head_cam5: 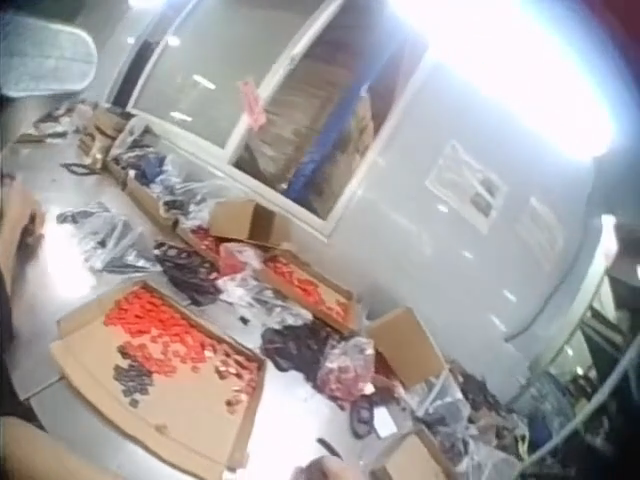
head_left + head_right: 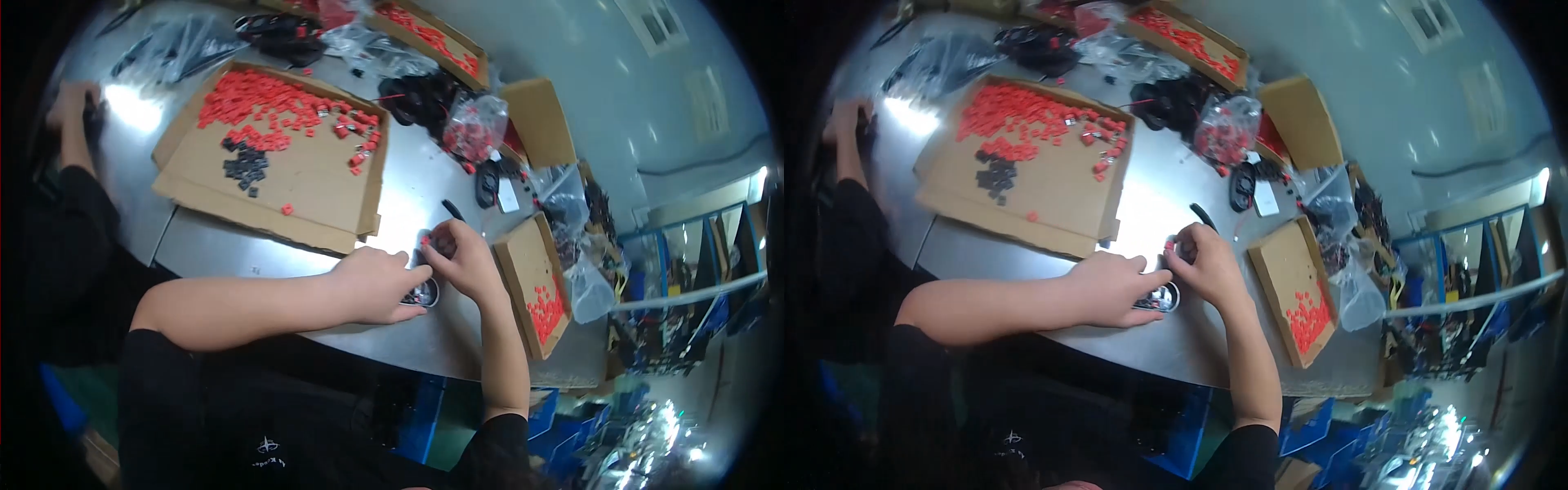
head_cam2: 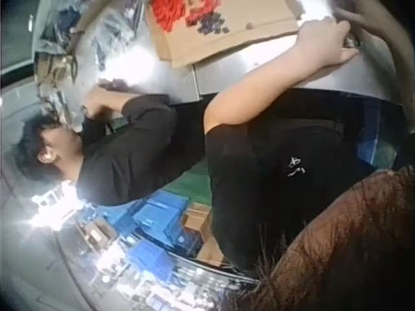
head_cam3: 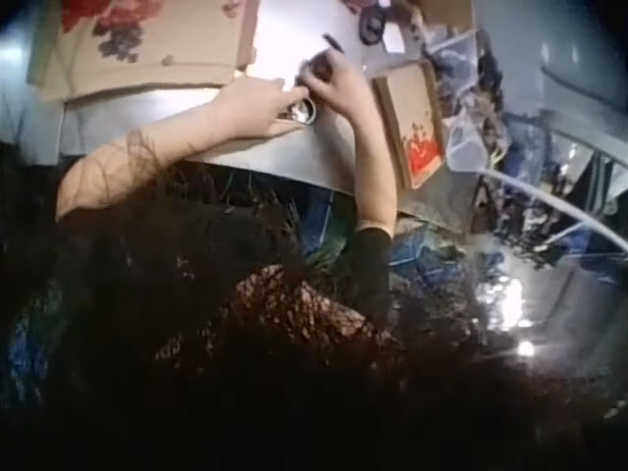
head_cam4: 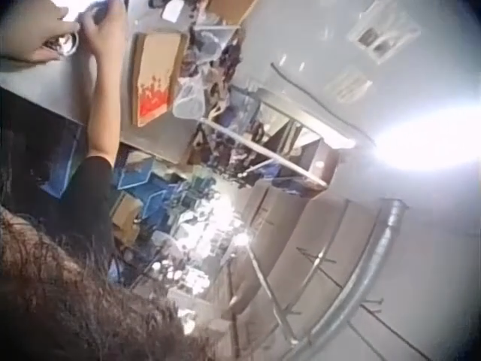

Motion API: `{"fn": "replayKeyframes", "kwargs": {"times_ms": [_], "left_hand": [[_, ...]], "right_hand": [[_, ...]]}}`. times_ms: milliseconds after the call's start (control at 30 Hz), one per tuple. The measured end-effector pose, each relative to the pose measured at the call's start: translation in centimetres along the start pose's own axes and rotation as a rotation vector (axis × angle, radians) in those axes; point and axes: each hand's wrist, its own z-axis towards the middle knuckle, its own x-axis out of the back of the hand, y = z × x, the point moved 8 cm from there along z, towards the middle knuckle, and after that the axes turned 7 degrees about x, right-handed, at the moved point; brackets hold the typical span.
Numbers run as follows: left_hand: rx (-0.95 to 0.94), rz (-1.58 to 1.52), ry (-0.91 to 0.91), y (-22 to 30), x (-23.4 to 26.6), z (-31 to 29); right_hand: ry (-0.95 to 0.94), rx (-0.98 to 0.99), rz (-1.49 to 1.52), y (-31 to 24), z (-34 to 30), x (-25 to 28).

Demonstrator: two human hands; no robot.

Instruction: Assembling a black plastic electronic remote control device by installing small red components and using pliers to secure parts.

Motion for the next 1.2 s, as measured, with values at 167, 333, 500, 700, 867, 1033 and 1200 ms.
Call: {"fn": "replayKeyframes", "kwargs": {"times_ms": [167, 333, 500, 700, 867, 1033, 1200], "left_hand": [[0.012, 0.024, -0.059, 0.7, 0.7, 0.6], [0.027, 0.047, -0.123, 1.5, 0.6, 1.3], [0.018, 0.058, -0.189, 1.8, 0.1, 2.0], [-0.033, 0.036, -0.156, 1.3, 0.8, 1.9], [-0.026, -0.014, -0.257, 0.8, 0.1, 2.0], [-0.062, -0.053, -0.204, 0.3, 0.0, 1.3], [-0.055, -0.056, -0.238, 0.0, -0.6, 1.3]], "right_hand": [[0.148, 0.231, 0.293, 1.5, -1.9, 0.8], [0.191, 0.365, 0.191, 1.6, -2.1, -0.3], [0.195, 0.321, 0.174, 1.6, -1.4, -0.7], [0.206, 0.332, 0.195, 0.8, -0.8, -0.1], [0.156, 0.277, 0.223, -2.2, -4.3, 3.7], [-0.012, 0.194, 0.167, -5.8, -6.4, 2.8], [-0.096, 0.196, 0.193, -5.8, -6.4, 1.2]]}}
